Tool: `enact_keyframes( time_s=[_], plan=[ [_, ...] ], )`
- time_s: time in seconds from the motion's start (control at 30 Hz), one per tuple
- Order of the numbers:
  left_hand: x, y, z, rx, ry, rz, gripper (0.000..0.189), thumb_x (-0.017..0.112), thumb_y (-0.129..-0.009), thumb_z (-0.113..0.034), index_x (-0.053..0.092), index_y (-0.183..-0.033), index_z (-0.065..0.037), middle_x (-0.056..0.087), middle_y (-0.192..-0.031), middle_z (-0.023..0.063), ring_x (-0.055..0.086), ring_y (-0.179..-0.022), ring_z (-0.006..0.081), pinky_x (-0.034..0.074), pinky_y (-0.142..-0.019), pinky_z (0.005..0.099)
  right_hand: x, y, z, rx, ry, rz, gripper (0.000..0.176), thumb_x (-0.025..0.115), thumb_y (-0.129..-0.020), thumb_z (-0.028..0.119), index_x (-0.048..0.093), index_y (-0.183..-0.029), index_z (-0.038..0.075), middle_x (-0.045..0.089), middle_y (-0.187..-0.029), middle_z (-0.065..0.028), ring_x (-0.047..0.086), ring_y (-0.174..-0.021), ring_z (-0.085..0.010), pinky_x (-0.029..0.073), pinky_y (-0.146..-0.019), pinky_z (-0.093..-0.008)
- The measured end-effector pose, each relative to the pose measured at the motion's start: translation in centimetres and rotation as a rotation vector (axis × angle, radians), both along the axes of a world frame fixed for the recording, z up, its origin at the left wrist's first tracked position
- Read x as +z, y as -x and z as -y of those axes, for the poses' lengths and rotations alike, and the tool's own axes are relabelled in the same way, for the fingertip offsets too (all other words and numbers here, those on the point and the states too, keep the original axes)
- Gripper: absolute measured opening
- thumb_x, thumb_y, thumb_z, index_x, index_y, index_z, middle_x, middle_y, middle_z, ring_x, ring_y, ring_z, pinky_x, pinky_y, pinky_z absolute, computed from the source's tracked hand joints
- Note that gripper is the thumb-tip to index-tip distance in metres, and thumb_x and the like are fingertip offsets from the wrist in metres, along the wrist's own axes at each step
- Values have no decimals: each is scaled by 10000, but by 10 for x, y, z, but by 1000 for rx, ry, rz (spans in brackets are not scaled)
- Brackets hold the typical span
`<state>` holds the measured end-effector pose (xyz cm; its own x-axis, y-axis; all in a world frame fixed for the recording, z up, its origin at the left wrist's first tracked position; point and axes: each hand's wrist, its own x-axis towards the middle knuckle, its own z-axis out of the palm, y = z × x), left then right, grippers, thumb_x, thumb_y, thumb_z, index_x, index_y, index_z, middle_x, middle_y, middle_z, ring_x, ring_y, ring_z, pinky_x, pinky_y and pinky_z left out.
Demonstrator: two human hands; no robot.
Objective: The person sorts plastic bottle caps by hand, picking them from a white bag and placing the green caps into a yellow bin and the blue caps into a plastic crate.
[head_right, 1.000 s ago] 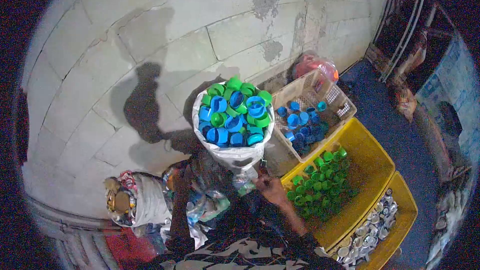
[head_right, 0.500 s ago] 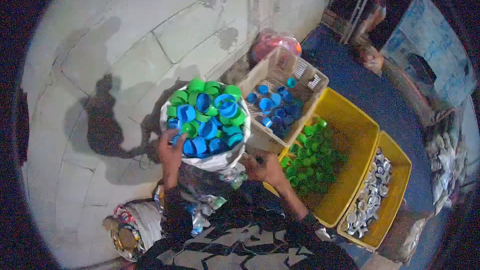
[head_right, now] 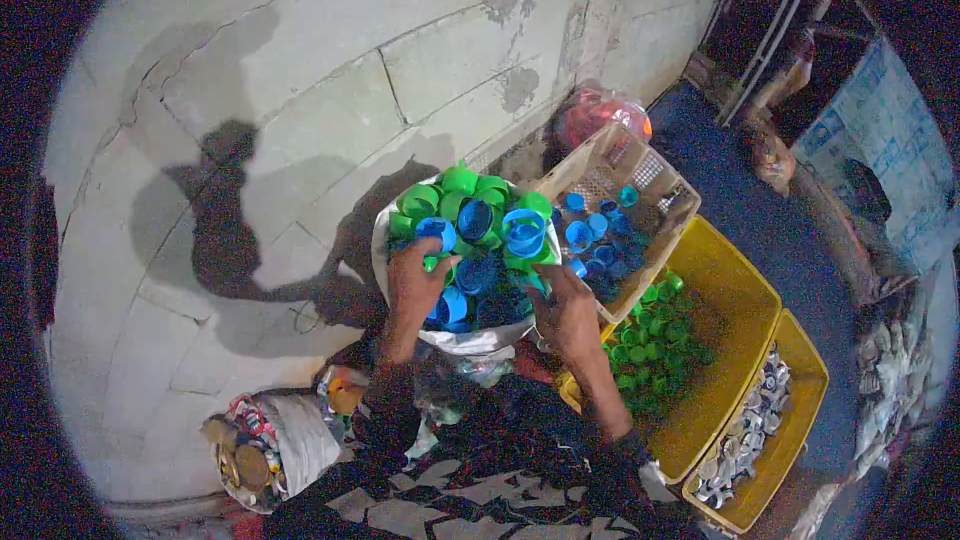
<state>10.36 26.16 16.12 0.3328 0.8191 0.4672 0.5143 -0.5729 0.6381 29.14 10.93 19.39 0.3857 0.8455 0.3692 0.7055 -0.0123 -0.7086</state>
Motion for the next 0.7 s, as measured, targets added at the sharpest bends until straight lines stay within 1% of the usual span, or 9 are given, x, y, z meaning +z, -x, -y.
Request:
enact_keyframes(
  time_s=[0.03,0.1,0.13,0.2,0.37,0.4,0.43,0.57,0.7],
  plan=[
    [-8,-3,-5,-12,-5,23,267,790,-756,-166,657,-949,-39,683,-887,171,630,-817,378,475,-725,457,5,0,-9,-8,17,25,339,741,-783,64,638,-1105,37,654,-1084,-163,673,-794,-293,529,-664,-368],
    [-29,-7,-15,-29,-11,69,230,771,-776,-134,662,-948,-27,682,-882,183,642,-758,367,491,-676,444,7,-3,-27,0,23,151,389,717,-799,94,616,-1172,58,641,-1137,-175,648,-938,-364,533,-787,-422],
    [-21,-7,-12,-37,-4,100,225,767,-783,-130,664,-950,-21,682,-879,181,645,-733,355,495,-657,429,5,-4,-36,6,24,214,414,705,-807,109,604,-1206,68,634,-1163,-182,635,-1010,-400,535,-849,-449],
    [-5,0,-2,-57,7,155,214,759,-798,-122,667,-955,-9,682,-872,178,652,-682,332,503,-618,400,0,-7,-47,8,76,280,403,651,-786,66,617,-1187,89,639,-1141,-174,646,-951,-390,538,-812,-467],
    [15,15,21,-25,105,304,183,758,-813,-97,676,-948,-4,687,-850,146,663,-686,241,507,-614,346,-28,-25,-59,40,278,409,298,596,-736,26,651,-1024,77,659,-985,-159,648,-854,-384,530,-740,-489],
    [18,17,24,-22,131,322,174,757,-815,-89,678,-944,-4,688,-848,141,665,-693,225,509,-617,338,-27,-26,-57,36,242,396,259,600,-755,35,662,-1002,80,665,-968,-155,647,-859,-380,532,-740,-479],
    [12,16,22,-43,80,373,152,749,-815,-61,681,-943,-13,691,-855,136,667,-711,206,513,-628,332,-24,-25,-55,35,204,382,221,605,-774,44,673,-980,82,671,-951,-151,647,-863,-377,533,-741,-469],
    [20,14,30,-40,42,336,153,750,-804,-50,686,-940,-23,689,-868,139,674,-736,239,518,-655,337,-14,-31,-45,67,13,373,154,637,-787,40,680,-934,59,671,-918,-152,641,-877,-372,525,-758,-448],
    [25,-4,37,-92,7,330,173,754,-783,-31,689,-943,-32,684,-870,144,675,-758,275,519,-669,345,13,-35,-24,26,-90,301,158,676,-767,31,660,-925,40,657,-893,-149,617,-874,-375,504,-770,-444]
  ],
)
